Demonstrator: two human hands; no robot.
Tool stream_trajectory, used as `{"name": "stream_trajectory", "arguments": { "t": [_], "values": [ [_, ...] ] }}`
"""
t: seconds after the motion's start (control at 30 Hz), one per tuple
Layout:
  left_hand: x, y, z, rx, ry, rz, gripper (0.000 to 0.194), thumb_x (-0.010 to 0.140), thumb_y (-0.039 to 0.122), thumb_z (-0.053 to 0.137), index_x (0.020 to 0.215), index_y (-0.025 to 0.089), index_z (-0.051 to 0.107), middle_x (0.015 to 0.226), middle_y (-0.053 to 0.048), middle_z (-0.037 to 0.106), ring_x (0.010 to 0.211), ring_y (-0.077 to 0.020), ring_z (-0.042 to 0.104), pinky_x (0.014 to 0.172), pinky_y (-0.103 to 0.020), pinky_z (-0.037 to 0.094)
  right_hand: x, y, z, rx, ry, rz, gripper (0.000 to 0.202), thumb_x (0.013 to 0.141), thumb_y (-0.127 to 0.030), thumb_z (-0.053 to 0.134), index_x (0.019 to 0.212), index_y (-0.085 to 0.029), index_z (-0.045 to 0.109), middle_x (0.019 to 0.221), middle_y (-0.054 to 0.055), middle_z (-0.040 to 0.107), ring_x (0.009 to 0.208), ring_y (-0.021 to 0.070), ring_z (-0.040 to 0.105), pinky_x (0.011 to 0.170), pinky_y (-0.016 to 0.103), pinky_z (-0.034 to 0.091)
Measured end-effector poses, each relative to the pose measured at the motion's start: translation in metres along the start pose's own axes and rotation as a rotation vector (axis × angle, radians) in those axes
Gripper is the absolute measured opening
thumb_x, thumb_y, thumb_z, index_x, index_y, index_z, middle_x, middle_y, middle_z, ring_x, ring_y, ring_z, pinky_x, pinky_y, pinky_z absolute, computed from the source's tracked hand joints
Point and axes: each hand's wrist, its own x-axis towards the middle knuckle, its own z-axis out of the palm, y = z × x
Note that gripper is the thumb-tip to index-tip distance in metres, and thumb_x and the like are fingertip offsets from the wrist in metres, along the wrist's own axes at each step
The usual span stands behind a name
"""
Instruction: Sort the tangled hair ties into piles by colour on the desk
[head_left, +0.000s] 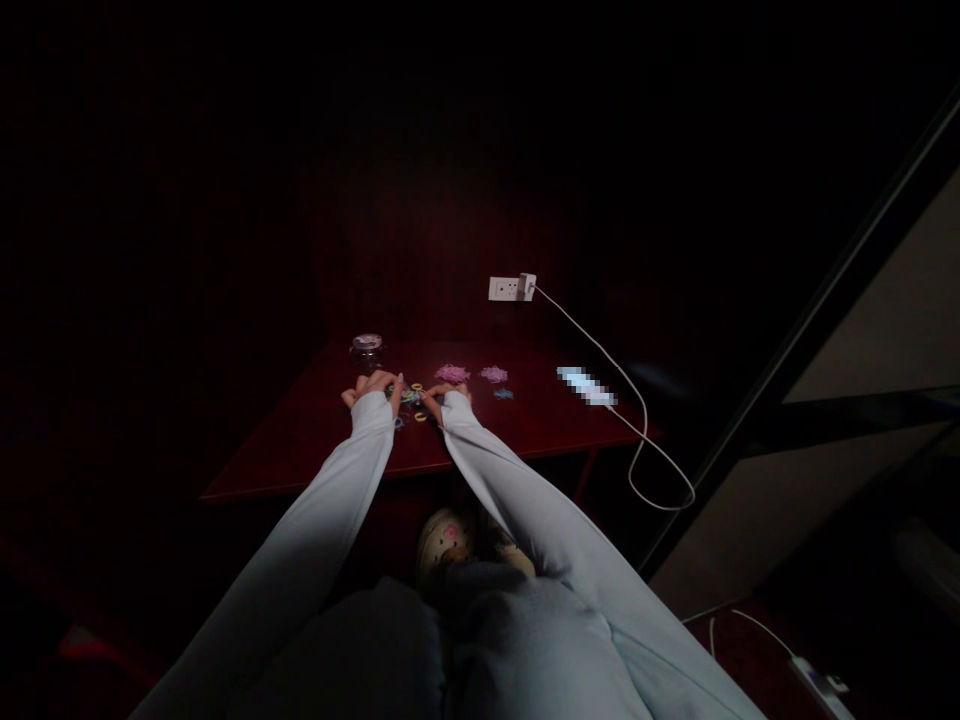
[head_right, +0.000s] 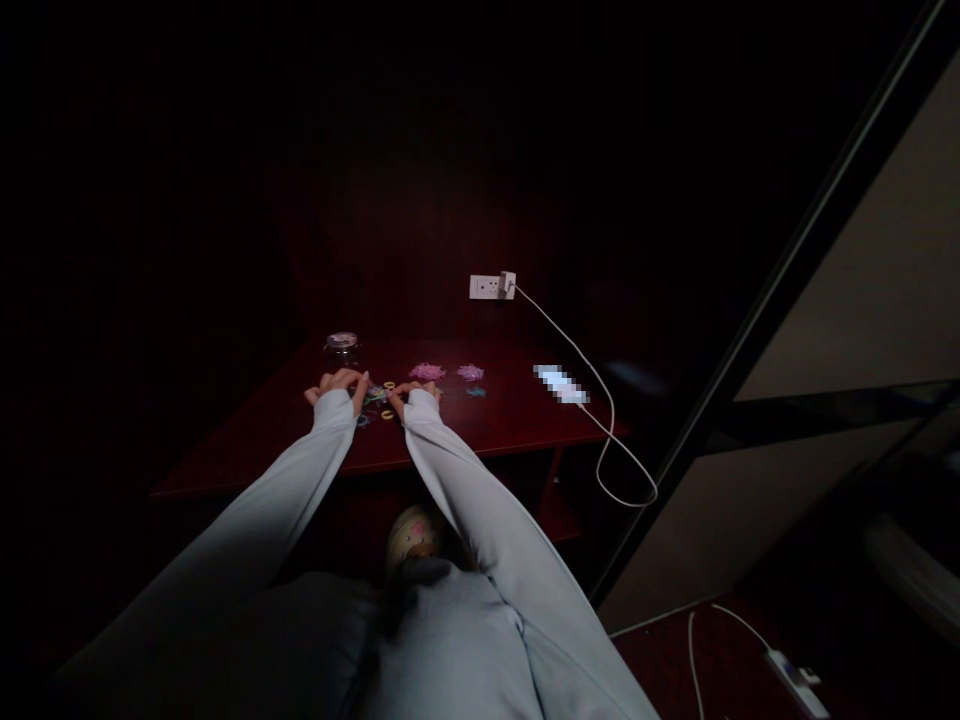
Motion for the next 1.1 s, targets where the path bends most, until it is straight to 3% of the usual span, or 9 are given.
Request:
{"name": "stream_trajectory", "arguments": {
  "t": [0.13,0.3,0.6,0.8,1.1],
  "values": [
    [0.0,0.0,-0.002,0.035,0.011,-0.029,0.022,0.102,0.031,0.057,0.084,0.024,0.066,0.112,-0.008,0.077,0.111,-0.0336,0.059,0.1,-0.05,0.034,-0.001,0.0,0.001,-0.003,0.023,-0.01,0.041,0.103,-0.062,0.064,0.095,-0.029,0.086,0.103,0.004,0.076,0.115,0.0249,0.058,0.107,0.038,0.04],
    [0.0,0.002,-0.003,0.05,-0.029,0.014,0.008,0.096,0.026,0.062,0.094,0.025,0.07,0.119,-0.009,0.075,0.117,-0.0337,0.059,0.098,-0.048,0.034,0.0,0.0,0.003,0.011,0.013,0.014,0.038,0.106,-0.057,0.061,0.097,-0.03,0.086,0.108,0.003,0.078,0.121,0.0256,0.057,0.11,0.039,0.038],
    [0.003,-0.003,0.016,0.106,-0.215,0.196,0.026,0.101,0.026,0.057,0.078,0.025,0.069,0.109,-0.005,0.079,0.114,-0.0321,0.056,0.101,-0.049,0.034,0.001,0.001,0.003,-0.015,0.027,0.005,0.037,0.105,-0.055,0.061,0.093,-0.029,0.084,0.104,0.003,0.078,0.112,0.025,0.057,0.108,0.041,0.04],
    [0.004,-0.004,0.015,0.128,-0.216,0.206,0.023,0.101,0.025,0.058,0.08,0.023,0.065,0.109,-0.006,0.076,0.115,-0.032,0.055,0.102,-0.048,0.035,0.001,0.001,0.005,0.016,0.026,0.007,0.034,0.106,-0.049,0.061,0.091,-0.028,0.082,0.102,0.003,0.075,0.114,0.0257,0.056,0.11,0.041,0.038],
    [0.001,0.0,0.007,0.202,-0.197,0.248,0.026,0.104,0.03,0.053,0.082,0.025,0.067,0.108,-0.007,0.078,0.114,-0.033,0.057,0.1,-0.051,0.035,-0.01,-0.009,-0.006,-0.11,0.01,-0.025,0.027,0.11,-0.042,0.058,0.1,-0.026,0.076,0.12,0.005,0.075,0.123,0.0262,0.051,0.107,0.041,0.038]
  ]
}}
